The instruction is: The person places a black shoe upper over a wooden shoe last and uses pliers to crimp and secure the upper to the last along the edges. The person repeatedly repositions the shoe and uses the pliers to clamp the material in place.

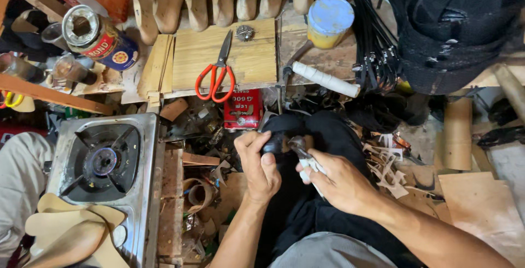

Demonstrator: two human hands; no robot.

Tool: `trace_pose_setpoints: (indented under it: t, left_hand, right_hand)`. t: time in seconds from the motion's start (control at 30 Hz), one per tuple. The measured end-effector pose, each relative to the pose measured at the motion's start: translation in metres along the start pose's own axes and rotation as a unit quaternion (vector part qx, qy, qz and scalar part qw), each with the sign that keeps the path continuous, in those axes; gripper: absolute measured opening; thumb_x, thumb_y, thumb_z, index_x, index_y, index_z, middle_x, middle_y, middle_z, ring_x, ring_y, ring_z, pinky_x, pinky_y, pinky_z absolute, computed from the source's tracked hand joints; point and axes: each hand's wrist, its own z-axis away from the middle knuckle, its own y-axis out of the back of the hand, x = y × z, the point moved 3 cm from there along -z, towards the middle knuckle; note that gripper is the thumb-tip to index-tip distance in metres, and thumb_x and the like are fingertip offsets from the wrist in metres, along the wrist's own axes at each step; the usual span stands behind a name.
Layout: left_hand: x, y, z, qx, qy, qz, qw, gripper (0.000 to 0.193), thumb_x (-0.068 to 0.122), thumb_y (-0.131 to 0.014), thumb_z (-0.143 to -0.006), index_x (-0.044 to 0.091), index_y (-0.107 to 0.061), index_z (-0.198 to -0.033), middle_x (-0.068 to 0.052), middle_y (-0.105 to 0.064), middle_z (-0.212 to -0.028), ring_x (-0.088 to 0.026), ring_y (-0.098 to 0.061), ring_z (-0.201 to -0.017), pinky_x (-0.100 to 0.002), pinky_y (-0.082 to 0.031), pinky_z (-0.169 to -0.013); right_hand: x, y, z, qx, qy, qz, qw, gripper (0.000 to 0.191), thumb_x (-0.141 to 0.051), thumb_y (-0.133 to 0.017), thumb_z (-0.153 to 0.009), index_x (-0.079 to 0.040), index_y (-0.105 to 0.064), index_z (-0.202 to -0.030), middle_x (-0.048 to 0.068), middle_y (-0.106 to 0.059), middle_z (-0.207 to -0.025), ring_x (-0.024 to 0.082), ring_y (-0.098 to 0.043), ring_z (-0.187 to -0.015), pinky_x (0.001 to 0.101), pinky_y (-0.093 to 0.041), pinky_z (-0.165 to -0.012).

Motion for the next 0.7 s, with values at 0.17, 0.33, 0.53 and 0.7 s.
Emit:
trace_pose_setpoints:
  t: [0.17, 0.33, 0.53, 0.7]
  left_hand:
    - [0.000, -0.013, -0.001, -0.033, -0.011, 0.012, 0.999, 0.036, 0.031, -0.047, -0.112, 0.001, -0.057, -0.130, -0.019, -0.053, -0.115, -0.033, -0.052, -0.110, -0.045, -0.044, -0.102]
    - [0.005, -0.009, 0.003, -0.068, -0.022, 0.019, 0.997, 0.035, 0.029, -0.048, -0.112, 0.002, -0.058, -0.130, -0.018, -0.053, -0.115, -0.034, -0.052, -0.109, -0.045, -0.044, -0.102]
    - [0.012, 0.009, -0.012, -0.146, 0.017, -0.082, 0.986, 0.039, 0.028, -0.048, -0.106, 0.002, -0.059, -0.132, -0.018, -0.057, -0.119, -0.035, -0.054, -0.108, -0.046, -0.042, -0.094]
    - [0.017, 0.019, -0.018, -0.211, 0.133, -0.067, 0.966, 0.034, 0.017, -0.049, -0.106, 0.000, -0.060, -0.133, -0.020, -0.063, -0.126, -0.040, -0.056, -0.113, -0.047, -0.046, -0.099]
  right_hand:
    - [-0.016, 0.026, -0.001, -0.003, 0.052, 0.081, 0.995, 0.040, -0.011, -0.054, -0.092, -0.005, -0.060, -0.131, 0.015, -0.073, -0.089, 0.031, -0.071, -0.078, 0.0396, -0.055, -0.073]
    - [-0.035, 0.042, 0.010, 0.007, 0.189, 0.174, 0.966, 0.056, -0.005, -0.058, -0.084, 0.001, -0.051, -0.139, 0.019, -0.067, -0.101, 0.041, -0.067, -0.089, 0.0475, -0.053, -0.077]
    - [-0.011, 0.009, 0.001, 0.075, 0.162, 0.307, 0.935, 0.066, -0.007, -0.065, -0.084, -0.007, -0.049, -0.148, 0.017, -0.062, -0.096, 0.038, -0.067, -0.068, 0.0474, -0.055, -0.056]
    - [-0.002, -0.033, -0.011, 0.182, 0.247, 0.208, 0.929, 0.066, -0.004, -0.066, -0.081, -0.003, -0.051, -0.145, 0.016, -0.061, -0.093, 0.038, -0.067, -0.071, 0.0450, -0.056, -0.059]
